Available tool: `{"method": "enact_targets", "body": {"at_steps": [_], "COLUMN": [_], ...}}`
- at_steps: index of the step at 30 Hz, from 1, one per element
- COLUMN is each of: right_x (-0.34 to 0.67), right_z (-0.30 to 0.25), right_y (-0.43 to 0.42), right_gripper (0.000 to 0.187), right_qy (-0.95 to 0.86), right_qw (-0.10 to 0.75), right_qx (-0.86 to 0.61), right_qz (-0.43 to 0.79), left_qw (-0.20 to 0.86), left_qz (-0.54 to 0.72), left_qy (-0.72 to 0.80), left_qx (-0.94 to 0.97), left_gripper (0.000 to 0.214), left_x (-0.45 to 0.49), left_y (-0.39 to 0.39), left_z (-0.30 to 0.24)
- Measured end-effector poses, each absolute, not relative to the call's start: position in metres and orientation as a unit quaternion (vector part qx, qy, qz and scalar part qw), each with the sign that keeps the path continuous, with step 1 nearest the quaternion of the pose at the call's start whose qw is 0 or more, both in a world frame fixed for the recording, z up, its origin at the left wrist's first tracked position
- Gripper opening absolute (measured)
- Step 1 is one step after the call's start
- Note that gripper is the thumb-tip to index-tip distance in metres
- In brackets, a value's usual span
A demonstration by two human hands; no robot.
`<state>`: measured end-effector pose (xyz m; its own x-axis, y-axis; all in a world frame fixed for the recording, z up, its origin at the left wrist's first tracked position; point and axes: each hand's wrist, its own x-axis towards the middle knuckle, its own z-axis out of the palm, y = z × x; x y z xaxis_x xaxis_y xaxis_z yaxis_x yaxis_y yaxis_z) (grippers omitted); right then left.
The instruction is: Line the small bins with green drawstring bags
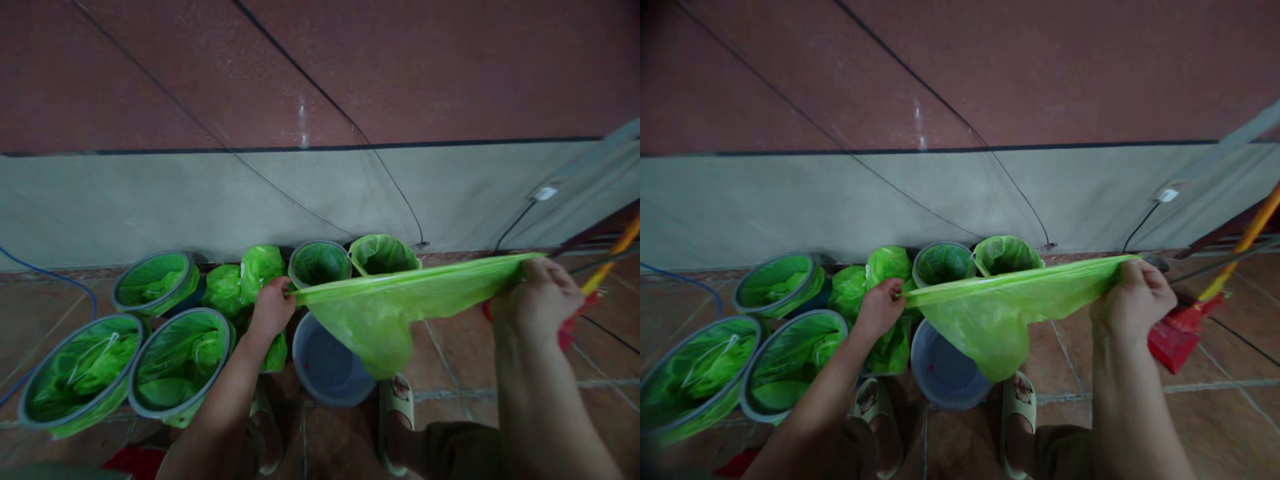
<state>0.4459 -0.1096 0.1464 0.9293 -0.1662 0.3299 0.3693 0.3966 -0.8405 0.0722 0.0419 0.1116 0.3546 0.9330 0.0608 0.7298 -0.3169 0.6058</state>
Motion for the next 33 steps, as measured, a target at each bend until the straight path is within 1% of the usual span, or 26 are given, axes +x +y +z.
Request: {"method": "enact_targets", "body": {"at_steps": [1,2,3,7,8,10,14,15,18,19,22,25,27,29,33], "right_x": [0.443,0.440,0.439,0.439,0.440,0.441,0.442,0.442,0.436,0.434,0.427,0.418,0.409,0.396,0.362], "right_z": [0.147,0.148,0.148,0.146,0.146,0.146,0.143,0.142,0.140,0.140,0.145,0.150,0.154,0.159,0.170], "right_y": [-0.109,-0.110,-0.110,-0.112,-0.112,-0.112,-0.112,-0.112,-0.112,-0.112,-0.111,-0.111,-0.111,-0.109,-0.104], "right_gripper": [0.016,0.013,0.010,0.009,0.010,0.010,0.012,0.011,0.010,0.012,0.016,0.015,0.014,0.014,0.018], "right_qy": [-0.105,-0.118,-0.131,-0.130,-0.124,-0.135,-0.129,-0.131,-0.202,-0.224,-0.229,-0.220,-0.241,-0.270,-0.328], "right_qw": [0.824,0.818,0.811,0.807,0.810,0.813,0.811,0.805,0.761,0.747,0.747,0.765,0.756,0.743,0.726], "right_qx": [-0.532,-0.538,-0.545,-0.545,-0.540,-0.531,-0.539,-0.552,-0.605,-0.615,-0.607,-0.588,-0.596,-0.602,-0.599], "right_qz": [-0.164,-0.166,-0.169,-0.187,-0.191,-0.195,-0.188,-0.172,-0.120,-0.116,-0.141,-0.145,-0.127,-0.109,-0.079], "left_qw": [0.230,0.238,0.277,0.574,0.616,0.647,0.620,0.589,0.447,0.413,0.380,0.328,0.318,0.343,0.372], "left_qz": [0.195,0.187,0.182,0.218,0.232,0.232,0.185,0.176,0.146,0.139,0.145,0.151,0.139,0.136,0.195], "left_qy": [0.545,0.555,0.560,0.518,0.500,0.468,0.439,0.451,0.502,0.509,0.514,0.530,0.526,0.516,0.445], "left_qx": [0.782,0.775,0.759,0.596,0.563,0.555,0.624,0.647,0.726,0.742,0.755,0.767,0.776,0.773,0.791], "left_gripper": [0.037,0.035,0.034,0.040,0.042,0.042,0.040,0.038,0.028,0.029,0.036,0.036,0.040,0.050,0.058], "left_x": [0.071,0.069,0.067,0.054,0.050,0.044,0.034,0.033,0.033,0.034,0.034,0.030,0.028,0.028,0.042], "left_y": [0.042,0.042,0.043,0.049,0.050,0.053,0.058,0.060,0.063,0.063,0.065,0.070,0.073,0.074,0.063], "left_z": [0.113,0.116,0.118,0.131,0.134,0.138,0.139,0.137,0.127,0.123,0.114,0.109,0.107,0.107,0.119]}}
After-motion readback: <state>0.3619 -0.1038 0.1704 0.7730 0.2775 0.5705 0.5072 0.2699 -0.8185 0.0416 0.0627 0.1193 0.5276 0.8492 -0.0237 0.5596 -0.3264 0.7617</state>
